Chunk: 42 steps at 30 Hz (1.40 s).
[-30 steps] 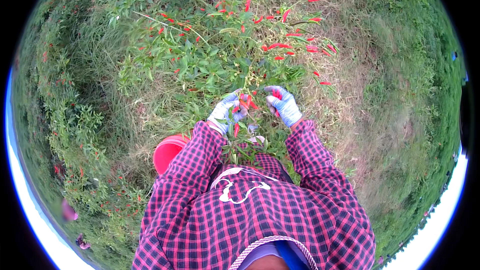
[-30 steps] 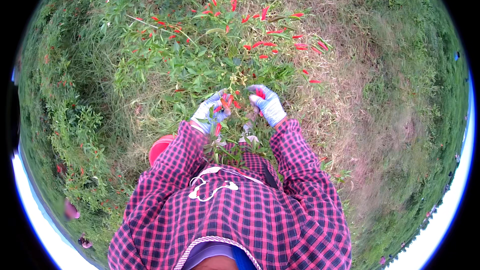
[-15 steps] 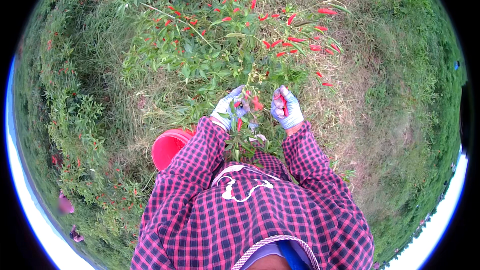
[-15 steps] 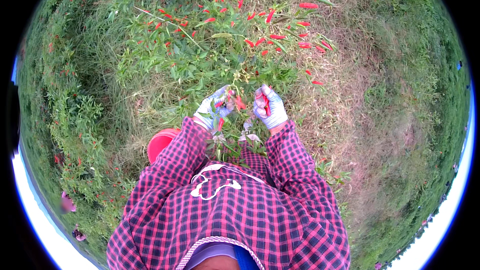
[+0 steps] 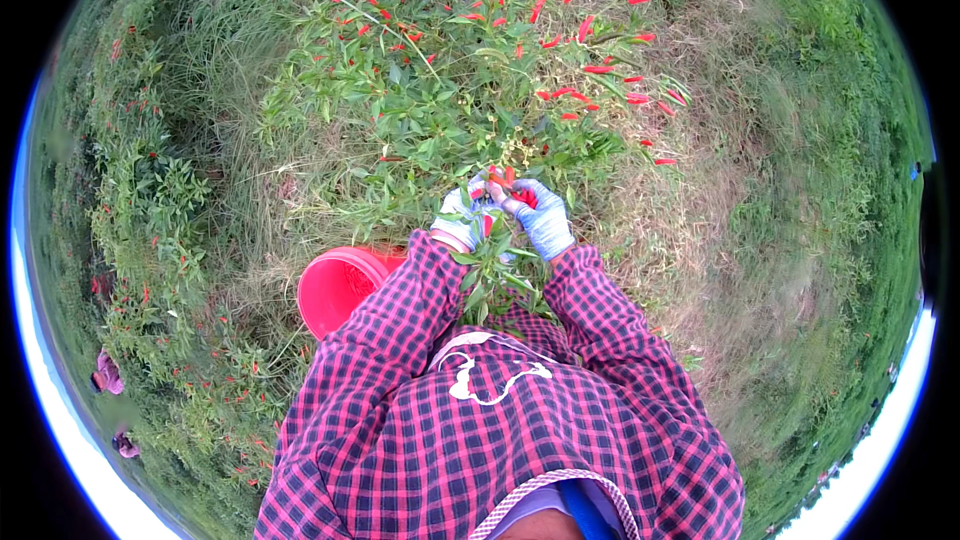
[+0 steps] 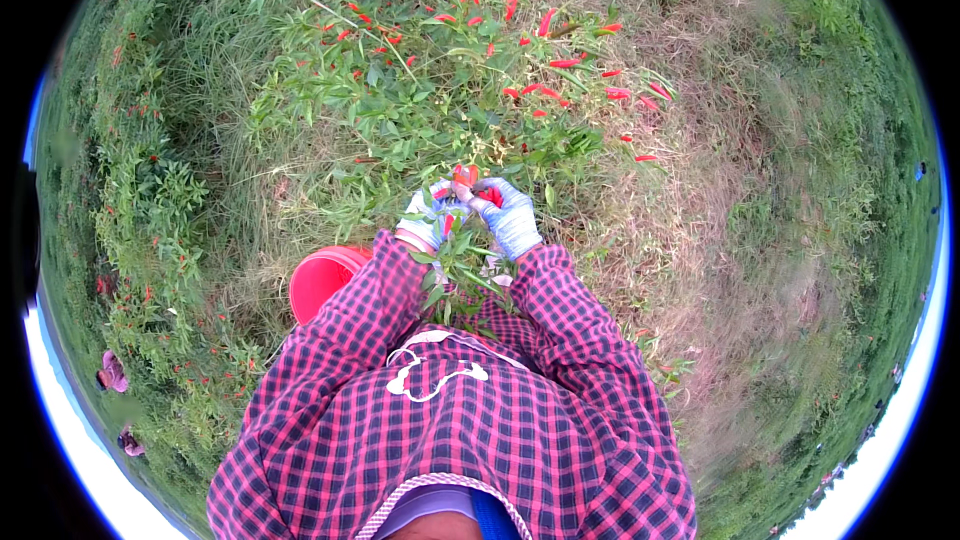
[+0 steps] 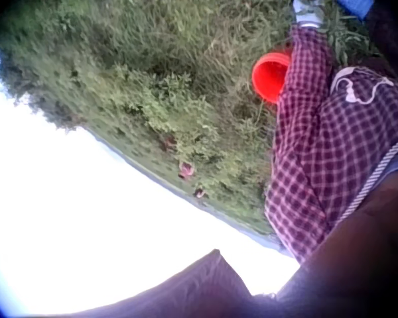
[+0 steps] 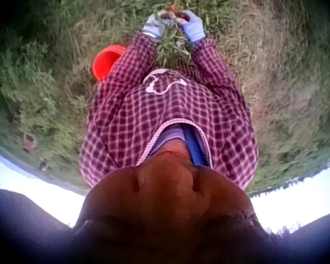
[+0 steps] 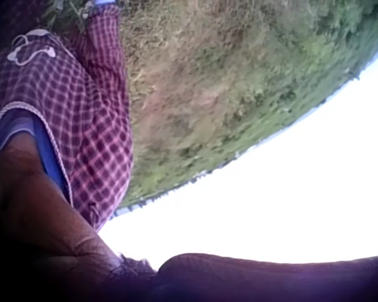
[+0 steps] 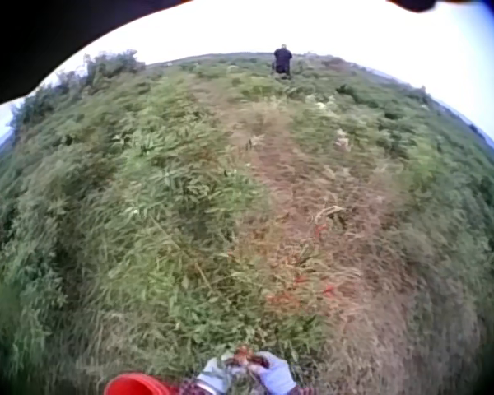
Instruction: The person harvests red chili peppers from plants in an outdoor garden. They pick the peppers by hand and place them into a red bucket positioned on the ground nearby.
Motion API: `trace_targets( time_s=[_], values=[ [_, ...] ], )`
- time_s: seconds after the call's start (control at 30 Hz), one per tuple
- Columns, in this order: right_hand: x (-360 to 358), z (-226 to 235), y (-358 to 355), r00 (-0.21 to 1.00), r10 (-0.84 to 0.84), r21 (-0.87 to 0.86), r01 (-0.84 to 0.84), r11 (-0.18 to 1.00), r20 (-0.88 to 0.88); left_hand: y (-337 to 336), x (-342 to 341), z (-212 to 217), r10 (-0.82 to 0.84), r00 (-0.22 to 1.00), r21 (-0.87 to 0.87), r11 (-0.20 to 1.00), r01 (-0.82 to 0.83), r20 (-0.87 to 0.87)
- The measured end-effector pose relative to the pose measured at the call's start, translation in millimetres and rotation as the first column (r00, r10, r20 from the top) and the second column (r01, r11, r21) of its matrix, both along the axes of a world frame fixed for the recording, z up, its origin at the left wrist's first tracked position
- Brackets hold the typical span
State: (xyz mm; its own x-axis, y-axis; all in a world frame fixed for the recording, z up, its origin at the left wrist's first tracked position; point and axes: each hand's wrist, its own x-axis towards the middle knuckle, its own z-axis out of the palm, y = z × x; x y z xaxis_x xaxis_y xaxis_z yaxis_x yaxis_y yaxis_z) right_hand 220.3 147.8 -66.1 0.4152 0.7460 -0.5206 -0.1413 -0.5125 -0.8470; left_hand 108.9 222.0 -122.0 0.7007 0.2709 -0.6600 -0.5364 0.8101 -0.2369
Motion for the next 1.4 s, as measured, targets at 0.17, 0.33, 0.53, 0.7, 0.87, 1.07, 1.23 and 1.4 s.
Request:
trace_targets(
  time_s=[0.17,0.33,0.53,0.7,0.87,1.07,1.23,1.4],
  values=[
    [26,-6,6,0.527,-0.120,0.056,0.306,0.951,-0.841,-7,-13,-4,0.043,0.994,0.013,0.999,-0.044,0.102],
    [8,35,35,0.466,0.063,0.137,0.125,0.983,-0.883,-8,-29,-21,0.033,0.999,0.038,0.999,-0.031,-0.033],
    [-155,98,109,0.544,0.652,0.083,-0.731,0.677,-0.529,-20,-33,-62,0.109,0.988,0.095,0.991,-0.098,-0.109],
    [-156,93,88,0.424,0.726,0.119,-0.893,0.433,0.541,-11,-17,-27,0.193,0.981,0.124,0.974,-0.188,-0.033],
    [1,71,76,0.675,0.391,0.129,-0.584,0.802,0.626,-1,-37,-33,0.023,0.999,0.339,0.941,-0.012,-0.029],
    [0,43,66,0.158,0.608,-0.203,-0.853,0.481,0.778,0,-24,-37,0.017,0.990,0.090,0.995,-0.030,0.138],
    [13,12,57,0.338,0.672,-0.202,-0.781,0.591,0.659,1,-21,-7,0.023,0.999,0.135,0.990,-0.028,0.034],
    [2,26,50,0.250,0.567,-0.149,-0.811,0.565,0.785,1,-22,-12,0.161,0.983,0.003,0.987,-0.162,0.084]
  ],
)
